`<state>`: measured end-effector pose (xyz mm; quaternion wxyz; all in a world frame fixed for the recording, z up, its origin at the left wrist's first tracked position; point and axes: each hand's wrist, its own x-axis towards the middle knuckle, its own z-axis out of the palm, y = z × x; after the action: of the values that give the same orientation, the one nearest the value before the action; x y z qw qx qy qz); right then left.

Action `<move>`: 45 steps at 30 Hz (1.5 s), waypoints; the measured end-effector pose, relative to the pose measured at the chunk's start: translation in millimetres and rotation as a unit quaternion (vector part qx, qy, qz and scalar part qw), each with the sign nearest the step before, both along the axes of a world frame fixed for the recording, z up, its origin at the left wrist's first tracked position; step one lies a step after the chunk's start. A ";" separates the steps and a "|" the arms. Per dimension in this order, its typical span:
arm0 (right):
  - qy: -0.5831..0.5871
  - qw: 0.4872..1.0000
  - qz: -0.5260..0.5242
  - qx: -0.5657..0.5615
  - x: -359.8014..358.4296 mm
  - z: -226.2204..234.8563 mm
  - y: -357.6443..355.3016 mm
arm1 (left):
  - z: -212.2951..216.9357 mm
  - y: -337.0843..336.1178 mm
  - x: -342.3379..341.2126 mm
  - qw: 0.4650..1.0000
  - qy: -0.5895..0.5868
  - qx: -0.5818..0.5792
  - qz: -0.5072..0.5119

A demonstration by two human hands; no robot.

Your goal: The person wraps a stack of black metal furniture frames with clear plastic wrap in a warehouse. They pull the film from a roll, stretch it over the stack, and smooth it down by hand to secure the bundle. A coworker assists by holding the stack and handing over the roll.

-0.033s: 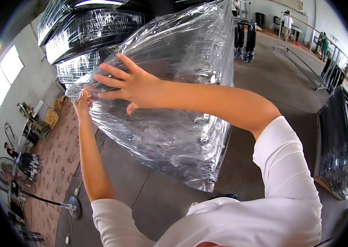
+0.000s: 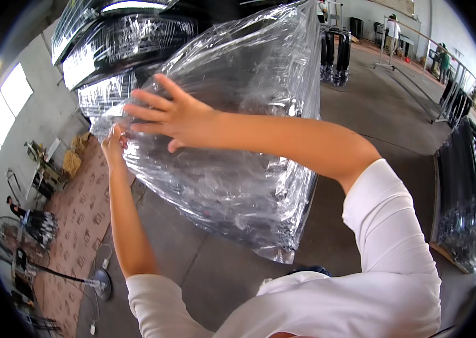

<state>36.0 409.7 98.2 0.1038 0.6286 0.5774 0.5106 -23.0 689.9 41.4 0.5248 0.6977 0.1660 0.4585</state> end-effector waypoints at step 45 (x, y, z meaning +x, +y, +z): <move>0.004 0.998 0.064 -0.017 13.4 10.8 34.2 | -95.8 -235.6 10.0 0.950 -0.086 0.262 0.145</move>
<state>49.3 443.9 109.1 0.0791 0.5903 0.6254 0.5041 -13.0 454.3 -54.5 0.2633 0.7374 0.0935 0.6149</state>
